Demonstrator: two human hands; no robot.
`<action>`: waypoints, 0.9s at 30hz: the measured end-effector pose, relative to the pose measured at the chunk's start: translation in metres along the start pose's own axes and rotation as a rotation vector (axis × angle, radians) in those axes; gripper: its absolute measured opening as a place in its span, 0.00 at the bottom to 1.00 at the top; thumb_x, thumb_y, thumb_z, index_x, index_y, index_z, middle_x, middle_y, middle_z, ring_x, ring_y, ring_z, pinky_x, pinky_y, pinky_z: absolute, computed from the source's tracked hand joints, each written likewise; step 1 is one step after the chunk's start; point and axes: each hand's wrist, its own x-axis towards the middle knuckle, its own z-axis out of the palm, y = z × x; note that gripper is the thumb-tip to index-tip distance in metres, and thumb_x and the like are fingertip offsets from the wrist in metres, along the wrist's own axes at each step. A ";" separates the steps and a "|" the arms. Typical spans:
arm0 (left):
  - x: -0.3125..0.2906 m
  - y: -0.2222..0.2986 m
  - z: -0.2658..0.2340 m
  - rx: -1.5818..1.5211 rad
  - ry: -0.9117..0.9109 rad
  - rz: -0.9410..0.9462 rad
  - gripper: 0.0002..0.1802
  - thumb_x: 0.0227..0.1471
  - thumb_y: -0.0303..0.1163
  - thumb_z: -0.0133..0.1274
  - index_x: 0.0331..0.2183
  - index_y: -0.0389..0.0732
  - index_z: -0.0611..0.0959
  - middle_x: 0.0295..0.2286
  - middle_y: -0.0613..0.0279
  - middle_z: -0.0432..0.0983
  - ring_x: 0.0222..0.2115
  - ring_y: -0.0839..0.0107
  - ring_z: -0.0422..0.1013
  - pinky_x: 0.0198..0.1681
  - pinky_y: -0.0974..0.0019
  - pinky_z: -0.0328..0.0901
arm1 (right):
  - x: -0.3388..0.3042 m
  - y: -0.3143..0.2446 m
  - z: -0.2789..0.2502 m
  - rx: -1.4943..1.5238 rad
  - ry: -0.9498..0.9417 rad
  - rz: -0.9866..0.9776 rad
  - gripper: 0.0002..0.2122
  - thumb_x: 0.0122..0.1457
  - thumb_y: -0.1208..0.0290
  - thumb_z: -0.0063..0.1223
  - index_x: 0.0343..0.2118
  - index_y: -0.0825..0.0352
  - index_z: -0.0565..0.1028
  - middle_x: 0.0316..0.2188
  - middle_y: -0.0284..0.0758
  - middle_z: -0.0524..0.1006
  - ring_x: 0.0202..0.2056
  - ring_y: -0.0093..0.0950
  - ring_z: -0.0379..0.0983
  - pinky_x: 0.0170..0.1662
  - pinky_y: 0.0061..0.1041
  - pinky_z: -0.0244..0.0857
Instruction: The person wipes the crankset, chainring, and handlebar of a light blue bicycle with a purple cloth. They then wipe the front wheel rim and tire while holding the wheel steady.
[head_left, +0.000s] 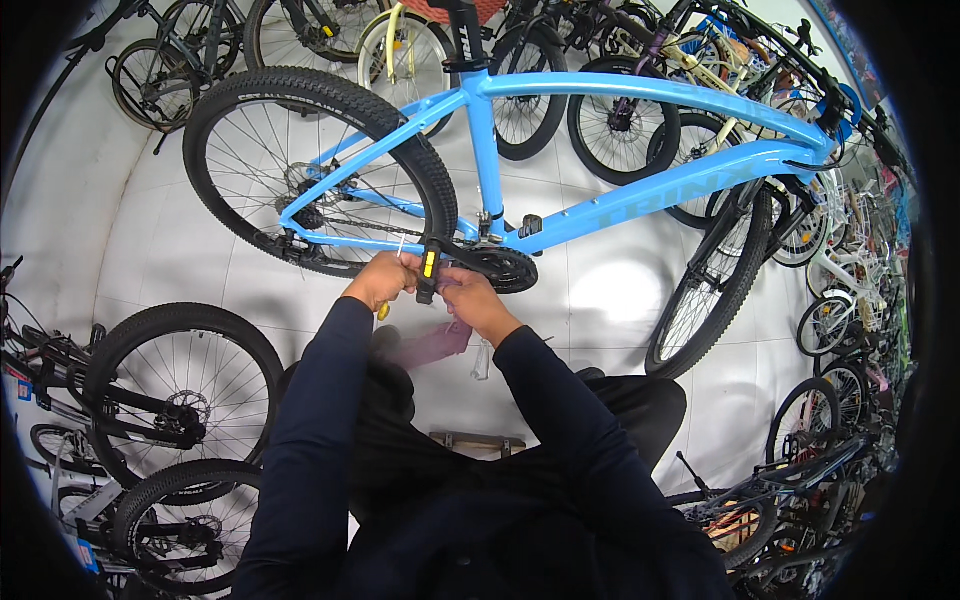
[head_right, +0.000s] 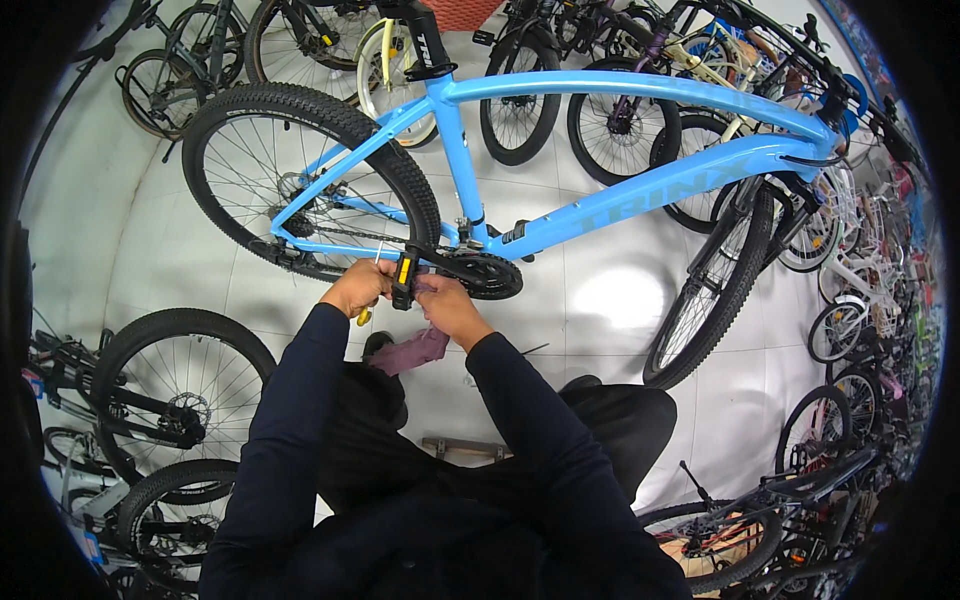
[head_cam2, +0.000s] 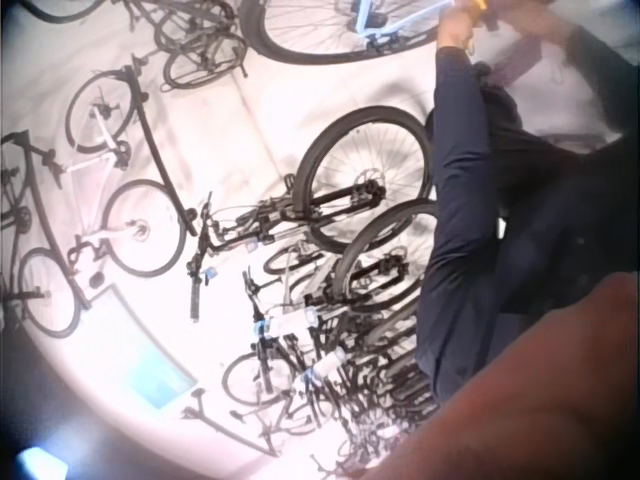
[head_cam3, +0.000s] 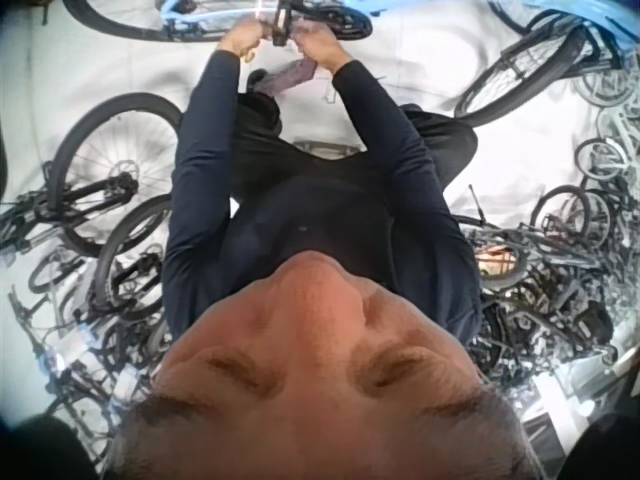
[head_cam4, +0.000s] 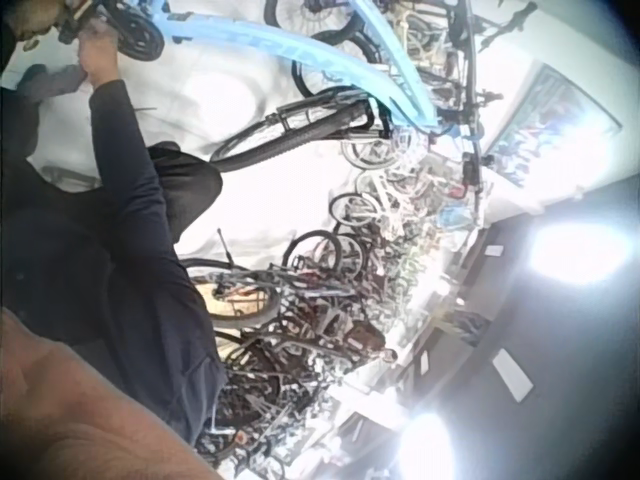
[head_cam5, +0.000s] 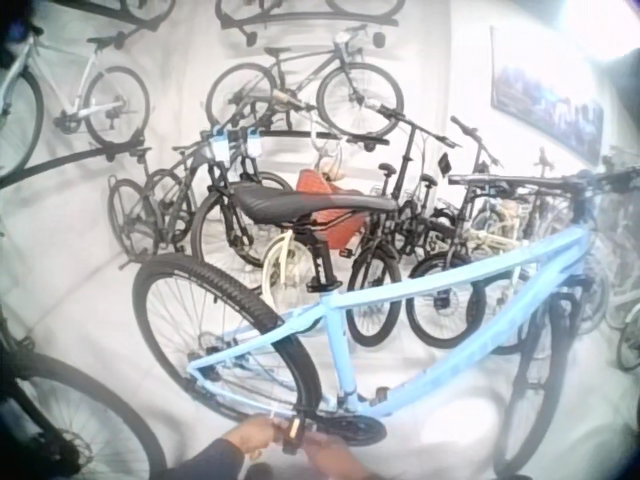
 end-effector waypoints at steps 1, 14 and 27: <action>0.000 -0.002 0.000 0.061 0.001 0.034 0.09 0.47 0.17 0.54 0.29 0.38 0.86 0.24 0.66 0.78 0.23 0.76 0.72 0.22 0.71 0.60 | 0.002 0.002 0.000 0.054 -0.009 0.034 0.20 0.62 0.74 0.54 0.58 0.70 0.75 0.28 0.29 0.76 0.26 0.20 0.69 0.29 0.24 0.67; 0.001 -0.002 -0.006 0.481 0.531 0.400 0.08 0.53 0.26 0.59 0.36 0.33 0.86 0.31 0.49 0.84 0.33 0.58 0.80 0.40 0.61 0.73 | -0.012 0.006 0.000 0.314 -0.193 0.066 0.14 0.61 0.78 0.56 0.50 0.69 0.76 0.36 0.33 0.79 0.34 0.24 0.76 0.42 0.26 0.72; -0.060 0.068 -0.008 -0.280 0.905 0.864 0.06 0.62 0.21 0.55 0.42 0.33 0.80 0.34 0.63 0.79 0.30 0.78 0.72 0.37 0.73 0.68 | -0.004 0.025 -0.001 0.099 -0.049 0.136 0.11 0.62 0.73 0.58 0.46 0.67 0.81 0.34 0.33 0.82 0.35 0.24 0.76 0.41 0.28 0.71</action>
